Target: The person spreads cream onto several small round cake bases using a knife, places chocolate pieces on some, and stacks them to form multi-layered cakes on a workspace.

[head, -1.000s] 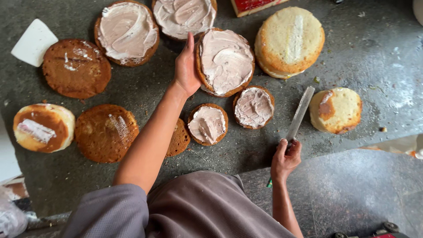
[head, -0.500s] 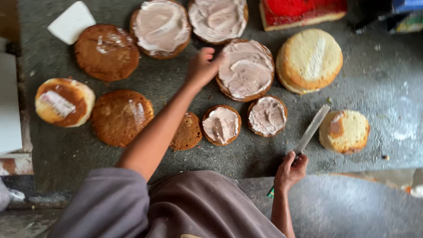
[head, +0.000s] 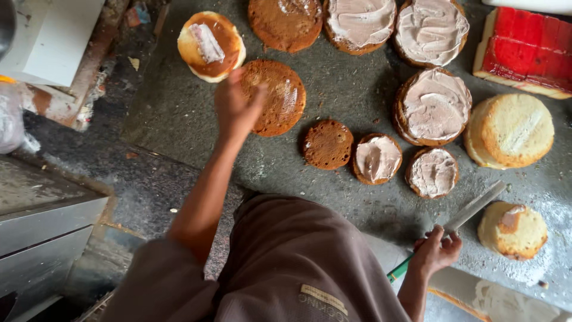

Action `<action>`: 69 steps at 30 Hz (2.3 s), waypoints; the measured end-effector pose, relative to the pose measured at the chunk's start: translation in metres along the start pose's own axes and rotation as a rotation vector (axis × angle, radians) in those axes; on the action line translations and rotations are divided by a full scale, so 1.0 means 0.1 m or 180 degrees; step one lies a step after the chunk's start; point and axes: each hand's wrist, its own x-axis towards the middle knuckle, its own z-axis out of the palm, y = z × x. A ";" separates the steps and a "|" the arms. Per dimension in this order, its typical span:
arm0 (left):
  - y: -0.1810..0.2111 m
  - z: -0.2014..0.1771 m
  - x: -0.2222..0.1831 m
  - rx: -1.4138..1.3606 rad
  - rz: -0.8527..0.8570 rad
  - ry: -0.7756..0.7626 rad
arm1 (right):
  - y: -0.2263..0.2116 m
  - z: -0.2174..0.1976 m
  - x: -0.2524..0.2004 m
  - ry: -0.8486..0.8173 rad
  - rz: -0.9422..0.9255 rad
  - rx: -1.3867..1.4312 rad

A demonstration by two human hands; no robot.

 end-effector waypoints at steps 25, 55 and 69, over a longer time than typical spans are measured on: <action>-0.49 0.08 -0.26 -0.2561 -0.2314 -0.0109 | -0.29 0.26 0.18 0.0612 -0.1288 -0.3113; 0.31 0.08 0.07 -0.3430 -0.2470 -0.0227 | -2.08 4.52 -0.66 -0.3247 0.0217 -0.1839; 0.60 -0.04 0.11 -0.4378 -0.1951 -0.0613 | -2.07 4.35 -0.73 -0.3462 0.0130 -0.1566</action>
